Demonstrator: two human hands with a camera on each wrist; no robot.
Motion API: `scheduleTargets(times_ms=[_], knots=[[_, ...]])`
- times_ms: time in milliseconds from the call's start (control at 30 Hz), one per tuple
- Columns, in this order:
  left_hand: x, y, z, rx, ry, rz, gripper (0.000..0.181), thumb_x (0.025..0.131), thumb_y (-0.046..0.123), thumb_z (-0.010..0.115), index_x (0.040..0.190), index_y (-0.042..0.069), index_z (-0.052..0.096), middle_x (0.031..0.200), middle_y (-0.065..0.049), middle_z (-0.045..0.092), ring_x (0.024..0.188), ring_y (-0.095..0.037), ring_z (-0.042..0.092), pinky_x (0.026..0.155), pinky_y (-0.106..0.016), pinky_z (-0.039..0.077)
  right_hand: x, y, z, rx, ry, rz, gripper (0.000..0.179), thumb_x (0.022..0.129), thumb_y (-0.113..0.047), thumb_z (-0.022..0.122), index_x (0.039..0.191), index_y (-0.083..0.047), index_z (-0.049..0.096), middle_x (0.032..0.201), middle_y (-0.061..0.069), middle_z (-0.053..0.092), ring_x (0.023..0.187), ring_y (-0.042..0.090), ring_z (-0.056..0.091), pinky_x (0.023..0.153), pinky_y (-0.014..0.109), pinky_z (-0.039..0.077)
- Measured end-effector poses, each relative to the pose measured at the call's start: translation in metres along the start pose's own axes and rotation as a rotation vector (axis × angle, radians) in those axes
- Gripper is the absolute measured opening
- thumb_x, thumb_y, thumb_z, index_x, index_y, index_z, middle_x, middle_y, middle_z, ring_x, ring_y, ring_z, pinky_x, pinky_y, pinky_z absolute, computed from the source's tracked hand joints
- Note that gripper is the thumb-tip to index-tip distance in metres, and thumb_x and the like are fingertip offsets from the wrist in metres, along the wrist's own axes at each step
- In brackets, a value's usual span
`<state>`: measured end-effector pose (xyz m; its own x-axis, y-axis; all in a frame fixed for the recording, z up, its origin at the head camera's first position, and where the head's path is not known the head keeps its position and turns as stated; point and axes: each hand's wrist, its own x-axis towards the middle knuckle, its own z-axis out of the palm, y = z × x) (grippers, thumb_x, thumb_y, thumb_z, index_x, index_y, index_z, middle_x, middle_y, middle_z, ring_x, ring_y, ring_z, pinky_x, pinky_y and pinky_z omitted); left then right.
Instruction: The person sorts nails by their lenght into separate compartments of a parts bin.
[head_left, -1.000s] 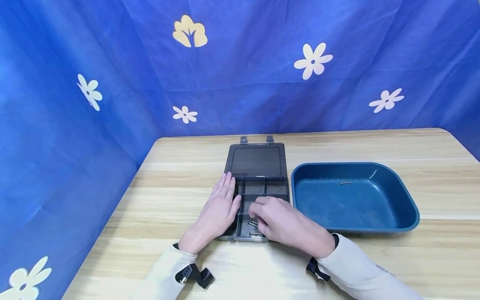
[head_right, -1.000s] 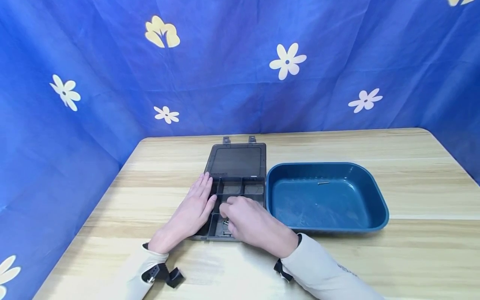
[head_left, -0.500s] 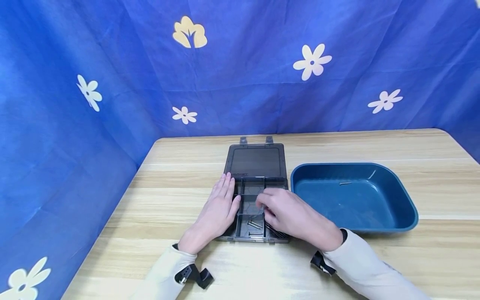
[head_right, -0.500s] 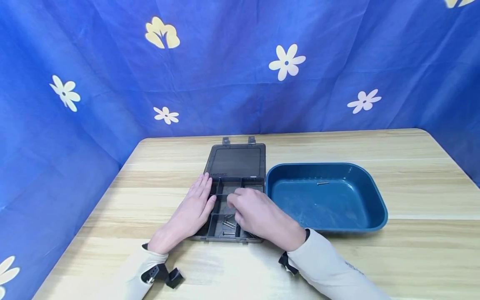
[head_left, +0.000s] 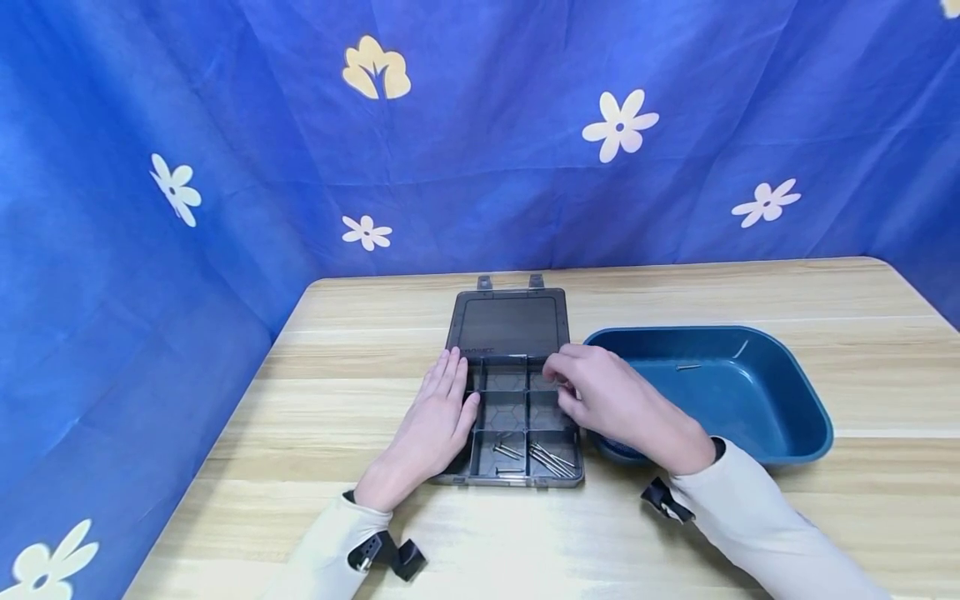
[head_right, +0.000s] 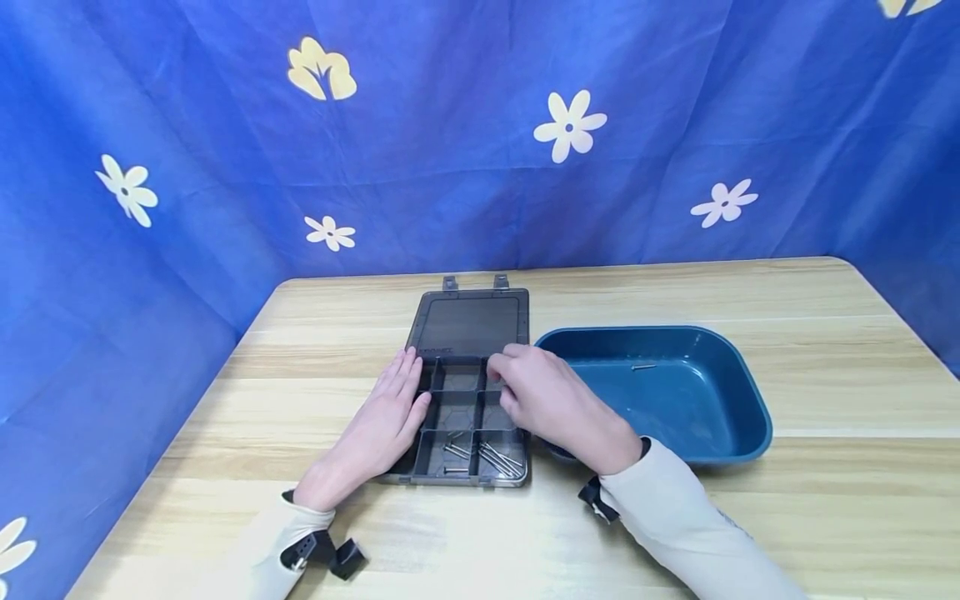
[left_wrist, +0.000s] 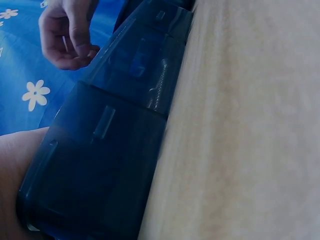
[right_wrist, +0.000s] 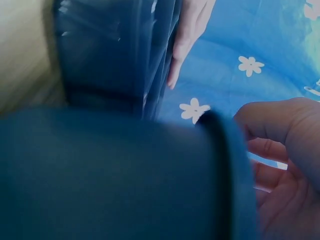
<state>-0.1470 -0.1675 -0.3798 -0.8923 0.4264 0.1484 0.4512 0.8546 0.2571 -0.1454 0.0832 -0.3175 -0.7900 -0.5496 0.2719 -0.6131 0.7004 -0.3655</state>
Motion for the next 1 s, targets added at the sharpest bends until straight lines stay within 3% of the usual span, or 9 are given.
scheduleTargets(times_ms=[267, 633, 1000], knots=[[-0.001, -0.001, 0.0, -0.001, -0.003, -0.005, 0.055, 0.104, 0.026, 0.037, 0.144, -0.012, 0.031, 0.155, -0.026, 0.021, 0.145, -0.036, 0.016, 0.118, -0.046, 0.014, -0.01, 0.022, -0.008, -0.052, 0.046, 0.028, 0.015, 0.08, 0.0, 0.067, 0.093, -0.008, 0.069, 0.091, 0.002, 0.065, 0.082, 0.018, 0.06, 0.07, 0.035, 0.052], [0.0, -0.001, 0.001, 0.001, 0.0, -0.005, 0.056, 0.104, 0.026, 0.036, 0.144, -0.013, 0.031, 0.154, -0.027, 0.021, 0.145, -0.037, 0.017, 0.118, -0.047, 0.016, -0.035, 0.058, -0.023, -0.089, 0.055, 0.19, 0.017, 0.08, -0.005, 0.069, 0.096, -0.004, 0.069, 0.093, 0.008, 0.066, 0.086, 0.025, 0.063, 0.074, 0.043, 0.054], [0.0, 0.0, -0.001, -0.003, -0.002, -0.005, 0.055, 0.104, 0.025, 0.037, 0.144, -0.012, 0.031, 0.155, -0.026, 0.021, 0.145, -0.036, 0.017, 0.118, -0.047, 0.016, -0.058, 0.083, -0.03, -0.086, -0.013, 0.296, 0.022, 0.08, -0.005, 0.072, 0.102, -0.001, 0.068, 0.097, 0.013, 0.066, 0.086, 0.029, 0.061, 0.072, 0.048, 0.053]])
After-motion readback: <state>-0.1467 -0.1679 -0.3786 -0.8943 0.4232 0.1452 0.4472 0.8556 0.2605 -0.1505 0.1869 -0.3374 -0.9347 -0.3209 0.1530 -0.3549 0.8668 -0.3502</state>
